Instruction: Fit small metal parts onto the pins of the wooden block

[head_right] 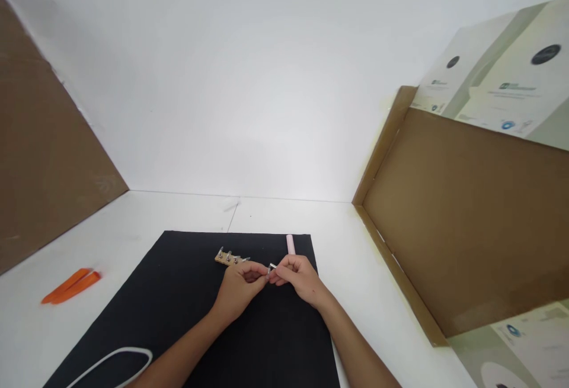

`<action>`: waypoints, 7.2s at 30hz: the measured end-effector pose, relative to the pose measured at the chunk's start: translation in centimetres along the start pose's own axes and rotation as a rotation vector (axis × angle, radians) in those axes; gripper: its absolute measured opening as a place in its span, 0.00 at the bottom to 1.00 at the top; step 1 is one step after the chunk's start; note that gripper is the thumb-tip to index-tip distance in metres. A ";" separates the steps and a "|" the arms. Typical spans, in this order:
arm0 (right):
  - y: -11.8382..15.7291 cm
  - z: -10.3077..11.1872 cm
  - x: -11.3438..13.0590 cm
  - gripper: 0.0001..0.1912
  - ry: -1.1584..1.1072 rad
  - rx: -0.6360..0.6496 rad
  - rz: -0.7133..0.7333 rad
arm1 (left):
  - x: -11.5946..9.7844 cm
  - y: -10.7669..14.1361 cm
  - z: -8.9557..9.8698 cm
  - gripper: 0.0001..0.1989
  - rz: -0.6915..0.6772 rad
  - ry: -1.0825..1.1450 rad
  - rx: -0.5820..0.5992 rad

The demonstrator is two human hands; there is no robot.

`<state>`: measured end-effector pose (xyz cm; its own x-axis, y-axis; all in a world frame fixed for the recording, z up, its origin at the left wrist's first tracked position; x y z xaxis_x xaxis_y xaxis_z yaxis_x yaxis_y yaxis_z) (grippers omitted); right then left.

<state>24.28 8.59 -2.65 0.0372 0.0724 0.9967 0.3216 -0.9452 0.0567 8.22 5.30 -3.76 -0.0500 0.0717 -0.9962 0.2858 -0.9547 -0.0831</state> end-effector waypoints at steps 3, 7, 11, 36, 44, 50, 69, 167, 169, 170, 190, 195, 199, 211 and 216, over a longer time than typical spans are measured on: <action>0.1 0.1 0.2 0.13 -0.005 0.062 0.060 | 0.1 0.0 -0.1 0.03 0.015 0.033 0.023; 0.1 0.1 0.3 0.10 0.000 0.114 0.129 | 0.2 -0.1 0.0 0.03 0.011 0.020 0.012; 0.0 0.0 0.1 0.13 0.012 0.073 0.073 | -0.2 0.0 0.0 0.03 0.025 0.036 0.023; -0.1 -0.2 0.0 0.16 0.031 -0.016 0.032 | 0.2 0.0 0.0 0.02 -0.044 -0.013 0.021; -0.2 0.0 -0.3 0.17 0.010 -0.038 0.002 | 0.0 0.0 0.0 0.02 -0.051 -0.029 0.014; 0.1 0.1 0.0 0.14 0.022 0.031 0.060 | -0.1 0.1 0.0 0.02 -0.011 0.022 0.023; 0.0 0.0 -0.1 0.14 0.035 0.022 0.054 | 0.2 0.0 0.0 0.03 -0.010 0.034 0.025; -0.5 0.4 -1.0 0.18 0.191 -0.338 0.085 | -0.3 -0.1 0.4 0.05 -0.046 -0.015 -0.072; -0.4 0.4 -1.1 0.15 0.250 -0.334 0.136 | -0.4 -0.1 0.4 0.05 -0.047 0.008 -0.058; -0.4 0.3 -1.1 0.13 0.284 -0.334 0.156 | -0.5 -0.1 0.4 0.06 -0.045 0.028 -0.054; 0.2 -1.5 -0.9 0.13 0.026 -0.262 0.157 | -1.2 0.4 0.3 0.29 0.058 0.114 -0.089; 0.2 -2.7 -1.2 0.14 -0.196 -0.265 0.067 | -1.2 0.7 0.7 0.29 -0.092 -0.022 -0.133; 0.2 -3.8 -1.2 0.16 -0.299 -0.277 -0.016 | -1.2 0.7 1.2 0.25 -0.204 -0.108 -0.141; 0.0 -6.0 -0.5 0.14 -0.319 -0.394 0.008 | -2.0 0.4 2.0 0.26 -0.456 -0.512 -0.078; -0.5 -6.8 -0.7 0.17 -0.176 -0.570 0.126 | -3.3 0.5 2.9 0.30 -0.492 -0.549 -0.050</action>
<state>17.67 6.87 -2.98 0.2132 -0.0451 0.9760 -0.2508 -0.9680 0.0100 5.76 3.79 -0.47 -0.6513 0.3210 -0.6876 0.1498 -0.8339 -0.5312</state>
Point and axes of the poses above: each hand's wrist, its own y-axis away from the middle knuckle, its own z-axis out of the back of the hand, x = y × z, the point moved 3 cm from there along -y, towards the middle knuckle, and after that the axes turned 13 degrees about -x, right-handed, at the moved point
